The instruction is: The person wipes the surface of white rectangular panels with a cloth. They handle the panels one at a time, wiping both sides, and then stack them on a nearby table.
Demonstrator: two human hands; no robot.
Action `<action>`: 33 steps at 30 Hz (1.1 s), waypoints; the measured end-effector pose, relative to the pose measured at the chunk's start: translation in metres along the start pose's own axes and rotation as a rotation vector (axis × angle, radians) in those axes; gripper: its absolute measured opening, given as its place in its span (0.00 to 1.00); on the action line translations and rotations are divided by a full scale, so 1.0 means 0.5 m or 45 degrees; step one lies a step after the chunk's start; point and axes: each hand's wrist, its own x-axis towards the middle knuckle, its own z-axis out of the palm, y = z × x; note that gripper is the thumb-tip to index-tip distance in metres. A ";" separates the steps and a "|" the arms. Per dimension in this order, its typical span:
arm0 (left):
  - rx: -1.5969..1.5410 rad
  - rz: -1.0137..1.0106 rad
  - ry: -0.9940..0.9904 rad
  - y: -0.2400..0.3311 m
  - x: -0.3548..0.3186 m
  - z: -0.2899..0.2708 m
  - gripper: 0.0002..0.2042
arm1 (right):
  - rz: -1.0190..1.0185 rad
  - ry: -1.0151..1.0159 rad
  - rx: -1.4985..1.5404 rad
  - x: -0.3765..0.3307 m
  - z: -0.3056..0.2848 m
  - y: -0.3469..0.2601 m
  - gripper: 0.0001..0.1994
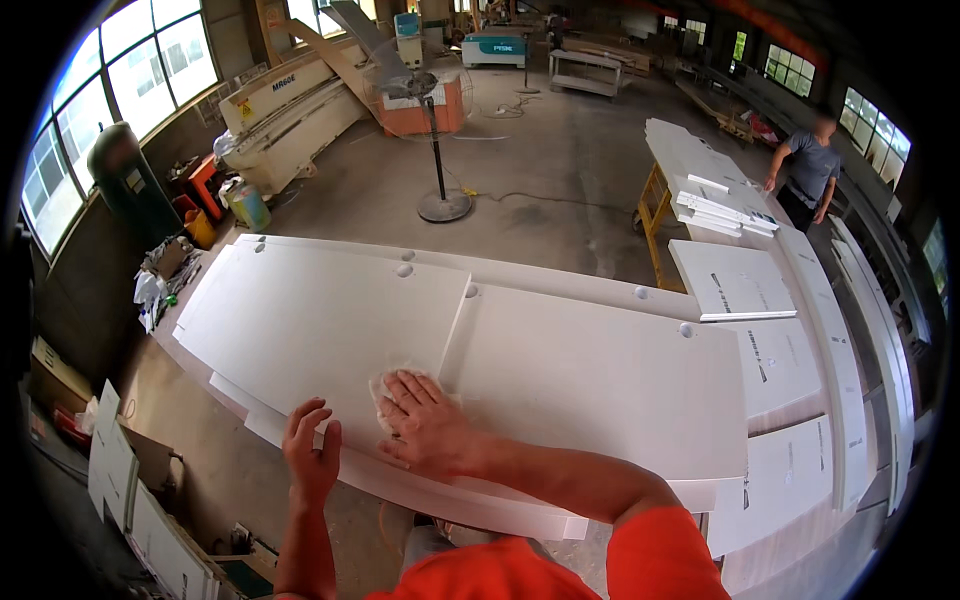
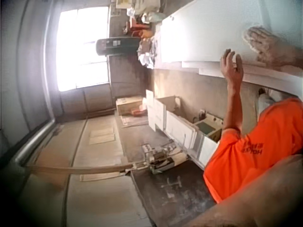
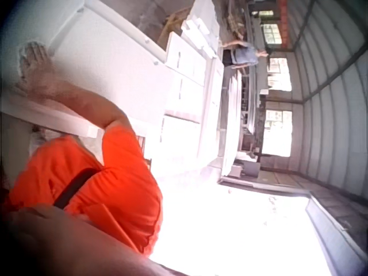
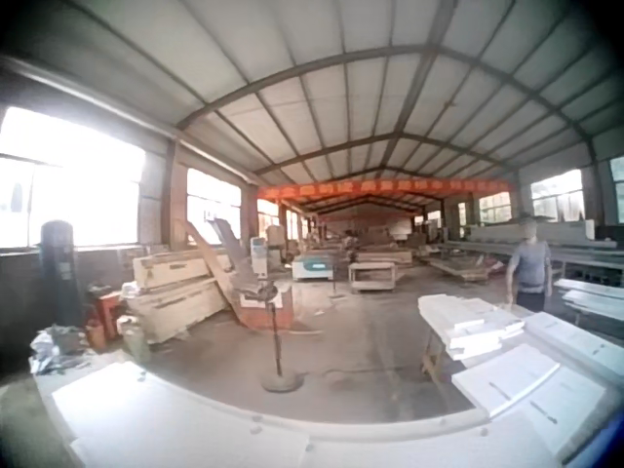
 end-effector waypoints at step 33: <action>0.254 0.343 -0.652 -0.194 0.098 -0.024 0.29 | 0.954 0.140 -0.231 0.152 0.033 0.056 0.50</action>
